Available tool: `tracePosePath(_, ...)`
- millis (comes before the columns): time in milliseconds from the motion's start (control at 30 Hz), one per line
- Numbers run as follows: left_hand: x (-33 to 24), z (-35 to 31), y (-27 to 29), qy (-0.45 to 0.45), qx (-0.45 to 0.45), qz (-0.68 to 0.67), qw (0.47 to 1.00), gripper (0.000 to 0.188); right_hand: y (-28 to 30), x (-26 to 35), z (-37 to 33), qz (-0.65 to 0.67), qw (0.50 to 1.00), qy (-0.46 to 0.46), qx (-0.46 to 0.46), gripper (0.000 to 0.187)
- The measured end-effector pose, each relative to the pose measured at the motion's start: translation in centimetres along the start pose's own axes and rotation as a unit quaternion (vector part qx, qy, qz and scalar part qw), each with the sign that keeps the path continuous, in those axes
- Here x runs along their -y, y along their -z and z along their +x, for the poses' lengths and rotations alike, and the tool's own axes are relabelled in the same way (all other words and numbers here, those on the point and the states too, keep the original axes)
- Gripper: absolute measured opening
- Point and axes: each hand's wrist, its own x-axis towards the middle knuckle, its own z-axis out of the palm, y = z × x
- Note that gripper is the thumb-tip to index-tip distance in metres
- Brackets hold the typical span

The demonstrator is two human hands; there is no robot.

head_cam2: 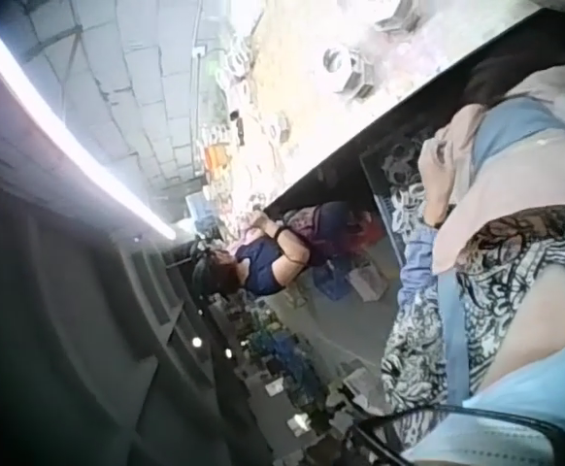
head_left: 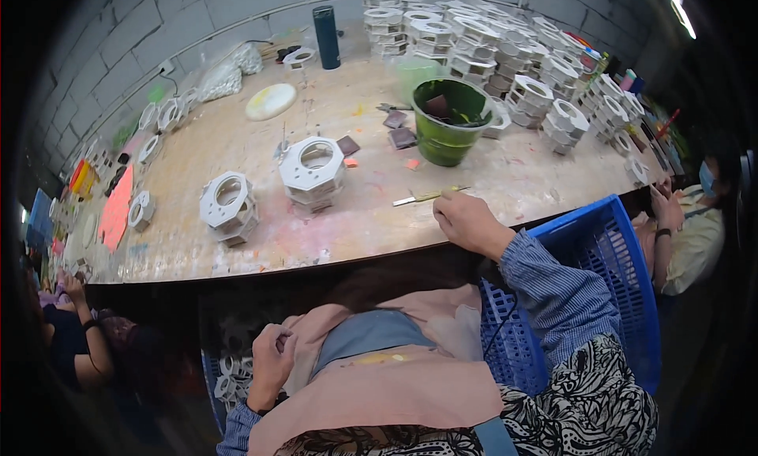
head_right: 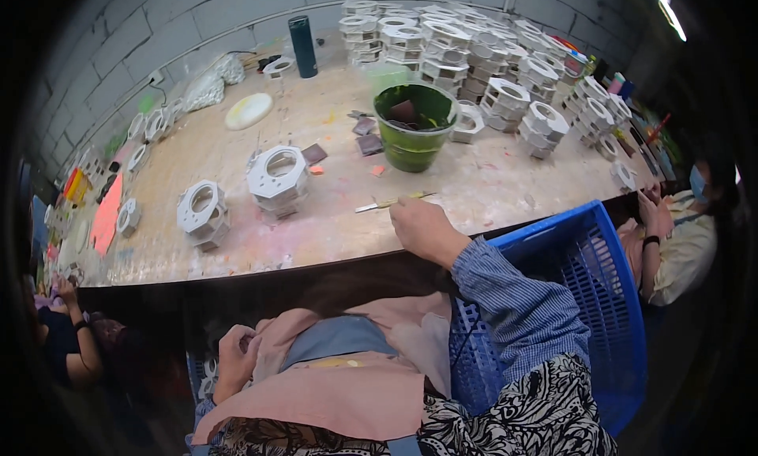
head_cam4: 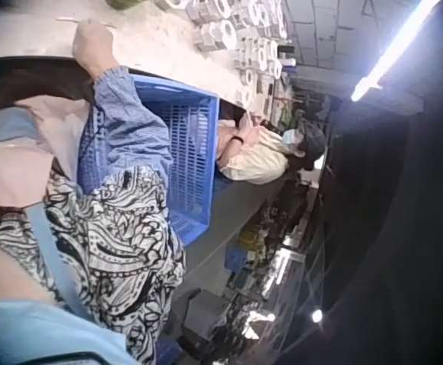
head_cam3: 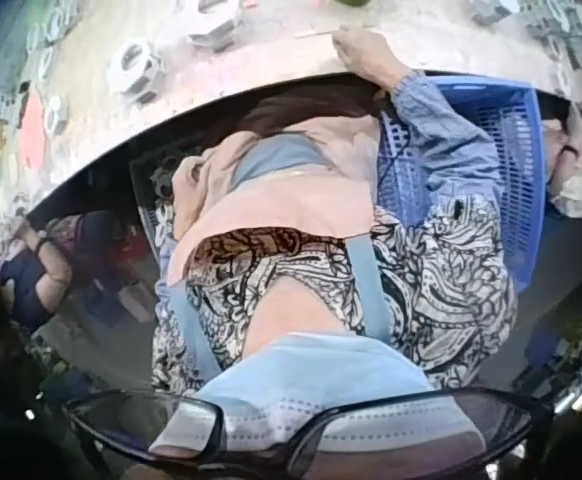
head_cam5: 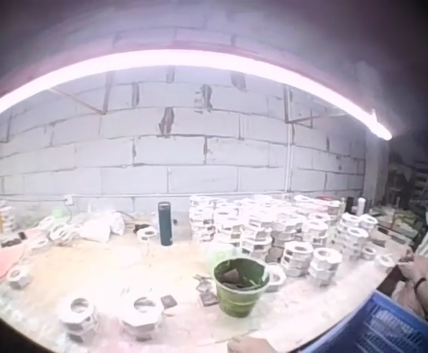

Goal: Sanding and cleaning small white plastic octagonal manufacturing parts.

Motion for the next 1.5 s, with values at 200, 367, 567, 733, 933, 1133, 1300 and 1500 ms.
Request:
tracePosePath(200,-3.0,2.8,-2.6,-0.112,0.1,0.014,0.988,0.007,-3.2,-2.3,3.4,0.027,0.997,-0.029,-0.06,0.009)
tracePosePath(367,-6.1,4.7,-3.6,-0.188,0.147,0.067,0.969,0.012,-6.5,-1.8,7.0,0.04,0.996,-0.037,-0.067,0.009)
tracePosePath(567,-5.0,4.9,-2.8,-0.14,0.166,0.071,0.974,0.014,-4.6,5.1,4.1,0.052,0.995,0.085,0.003,0.013)
tracePosePath(733,-3.8,6.5,-0.7,-0.122,0.193,0.021,0.973,0.012,0.3,7.5,-0.2,0.039,0.98,0.15,0.128,0.02)
tracePosePath(933,-6.4,11.4,1.2,-0.122,0.204,-0.032,0.971,0.006,10.1,6.3,-6.9,0.02,0.983,-0.073,0.169,0.02)
tracePosePath(1133,-4.5,13.7,4.3,-0.091,0.287,-0.093,0.949,0.01,26.0,12.5,-12.7,-0.046,0.928,-0.33,0.166,0.024)
tracePosePath(1300,-6.0,15.3,4.5,-0.088,0.376,-0.098,0.917,0.022,32.3,14.1,-8.1,-0.082,0.94,-0.317,0.098,0.018)
tracePosePath(1500,-7.5,14.4,6.9,-0.095,0.436,-0.08,0.891,0.007,34.1,16.9,4.0,-0.093,0.913,-0.343,0.199,0.044)
